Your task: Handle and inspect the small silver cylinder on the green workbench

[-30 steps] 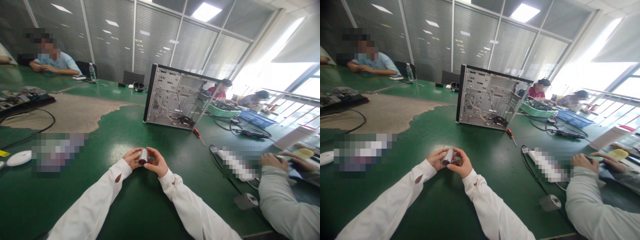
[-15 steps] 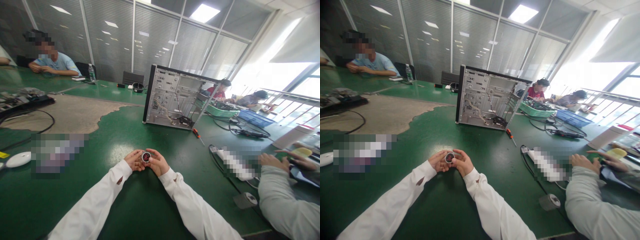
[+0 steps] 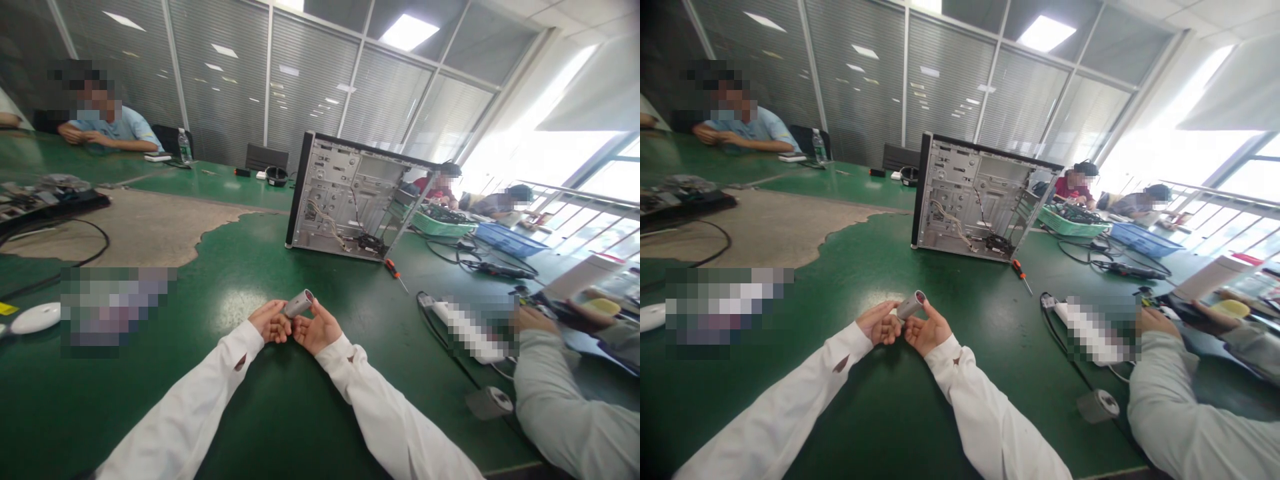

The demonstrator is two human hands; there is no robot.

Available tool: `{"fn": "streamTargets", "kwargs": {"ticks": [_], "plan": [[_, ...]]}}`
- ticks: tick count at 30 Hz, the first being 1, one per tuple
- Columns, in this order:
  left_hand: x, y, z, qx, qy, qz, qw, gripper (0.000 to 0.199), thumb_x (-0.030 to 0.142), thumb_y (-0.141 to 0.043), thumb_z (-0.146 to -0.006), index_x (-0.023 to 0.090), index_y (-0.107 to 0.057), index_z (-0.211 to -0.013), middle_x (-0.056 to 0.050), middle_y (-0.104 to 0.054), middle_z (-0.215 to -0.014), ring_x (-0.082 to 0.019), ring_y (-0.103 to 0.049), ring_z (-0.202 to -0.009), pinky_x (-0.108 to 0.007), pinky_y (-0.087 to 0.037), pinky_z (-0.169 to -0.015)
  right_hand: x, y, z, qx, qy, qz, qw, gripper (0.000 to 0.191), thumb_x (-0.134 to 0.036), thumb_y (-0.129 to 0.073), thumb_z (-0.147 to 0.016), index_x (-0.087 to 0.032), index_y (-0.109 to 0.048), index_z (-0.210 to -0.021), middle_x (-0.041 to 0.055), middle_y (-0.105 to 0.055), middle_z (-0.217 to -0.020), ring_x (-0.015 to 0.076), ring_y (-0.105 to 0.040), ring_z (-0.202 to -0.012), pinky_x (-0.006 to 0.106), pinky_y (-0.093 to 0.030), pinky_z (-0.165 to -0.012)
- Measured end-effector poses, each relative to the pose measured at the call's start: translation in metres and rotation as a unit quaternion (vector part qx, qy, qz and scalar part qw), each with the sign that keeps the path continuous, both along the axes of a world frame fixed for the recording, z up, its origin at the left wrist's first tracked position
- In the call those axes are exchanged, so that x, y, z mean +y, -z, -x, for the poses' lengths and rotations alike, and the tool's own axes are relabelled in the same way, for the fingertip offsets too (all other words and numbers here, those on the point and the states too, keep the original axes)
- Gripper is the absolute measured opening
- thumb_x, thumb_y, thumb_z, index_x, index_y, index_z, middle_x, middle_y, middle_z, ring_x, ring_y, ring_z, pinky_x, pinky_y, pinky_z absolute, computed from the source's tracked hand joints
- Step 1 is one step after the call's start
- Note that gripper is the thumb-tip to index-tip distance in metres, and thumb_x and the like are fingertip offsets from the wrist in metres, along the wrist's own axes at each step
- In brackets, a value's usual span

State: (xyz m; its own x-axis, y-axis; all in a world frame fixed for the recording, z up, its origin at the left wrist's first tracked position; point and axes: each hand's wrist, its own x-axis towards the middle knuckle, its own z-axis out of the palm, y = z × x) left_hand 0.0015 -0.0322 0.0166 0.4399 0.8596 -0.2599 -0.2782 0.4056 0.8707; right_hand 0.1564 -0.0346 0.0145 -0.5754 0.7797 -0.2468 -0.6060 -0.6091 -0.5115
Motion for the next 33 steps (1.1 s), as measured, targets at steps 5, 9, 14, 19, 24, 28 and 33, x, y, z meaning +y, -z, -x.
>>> {"fn": "streamTargets", "kwargs": {"ticks": [5,9,14,19,24,28,33], "plan": [[0.001,0.000,-0.002,0.003,-0.012,0.002,1.000,0.026,0.037,-0.041,-0.075,0.018,-0.035,-0.091,-0.002,-0.059,-0.048,-0.011,-0.054,-0.037,-0.016,-0.037,-0.035,-0.001,0.000,-0.001,0.000,0.012,-0.016,1.000,0.031,-0.045,-0.046,-0.071,-0.020,-0.049,-0.088,0.0026,-0.057,-0.069,0.0103,-0.052,-0.057,0.024,-0.042,-0.053],[-0.001,0.002,-0.006,0.028,-0.029,-0.015,0.999,0.030,0.034,-0.049,-0.071,0.018,-0.036,-0.092,0.000,-0.058,-0.047,-0.011,-0.054,-0.037,-0.016,-0.037,-0.034,-0.001,0.001,-0.001,0.002,0.012,-0.019,1.000,0.028,-0.044,-0.046,-0.071,-0.021,-0.049,-0.085,0.0015,-0.056,-0.067,0.0102,-0.052,-0.057,0.024,-0.043,-0.054],[-0.002,0.007,-0.008,0.024,-0.057,-0.045,0.997,0.035,0.030,-0.055,-0.067,0.018,-0.036,-0.093,0.003,-0.057,-0.048,-0.010,-0.054,-0.037,-0.016,-0.038,-0.035,-0.001,0.000,-0.001,0.004,0.011,-0.016,1.000,0.028,-0.041,-0.048,-0.070,-0.018,-0.050,-0.086,0.0020,-0.056,-0.066,0.0102,-0.053,-0.057,0.023,-0.043,-0.054],[-0.001,0.004,-0.008,0.006,-0.064,-0.026,0.998,0.029,0.028,-0.051,-0.070,0.018,-0.036,-0.093,0.002,-0.058,-0.051,-0.010,-0.056,-0.042,-0.018,-0.043,-0.040,-0.004,0.000,0.004,-0.042,0.058,-0.048,0.996,0.026,-0.032,-0.057,-0.065,-0.017,-0.049,-0.085,0.0009,-0.057,-0.060,0.0098,-0.054,-0.056,0.021,-0.043,-0.053],[-0.003,-0.003,-0.009,-0.005,-0.083,-0.004,0.997,0.023,0.028,-0.047,-0.074,0.018,-0.036,-0.091,-0.001,-0.059,-0.059,-0.011,-0.058,-0.048,-0.023,-0.046,-0.047,-0.006,-0.001,0.009,-0.109,0.130,-0.145,0.975,0.043,-0.021,-0.066,-0.054,-0.021,-0.044,-0.091,0.0006,-0.059,-0.069,0.0107,-0.055,-0.058,0.022,-0.042,-0.051],[-0.005,-0.006,-0.008,-0.013,-0.089,0.008,0.996,0.025,0.032,-0.048,-0.072,0.019,-0.038,-0.091,-0.001,-0.058,-0.062,-0.013,-0.059,-0.051,-0.026,-0.047,-0.050,-0.004,0.002,0.009,-0.200,0.171,-0.208,0.942,0.049,-0.019,-0.068,-0.049,-0.022,-0.042,-0.091,-0.0006,-0.056,-0.074,0.0091,-0.052,-0.058,0.022,-0.041,-0.052],[-0.003,0.000,-0.010,-0.007,-0.124,0.024,0.992,0.027,0.032,-0.055,-0.067,0.019,-0.043,-0.086,0.003,-0.053,-0.059,-0.010,-0.056,-0.050,-0.023,-0.045,-0.050,-0.008,0.001,0.007,-0.370,0.224,-0.348,0.832,0.058,-0.018,-0.069,-0.043,-0.023,-0.041,-0.093,0.0004,-0.050,-0.086,0.0072,-0.044,-0.057,0.022,-0.039,-0.052]]}}
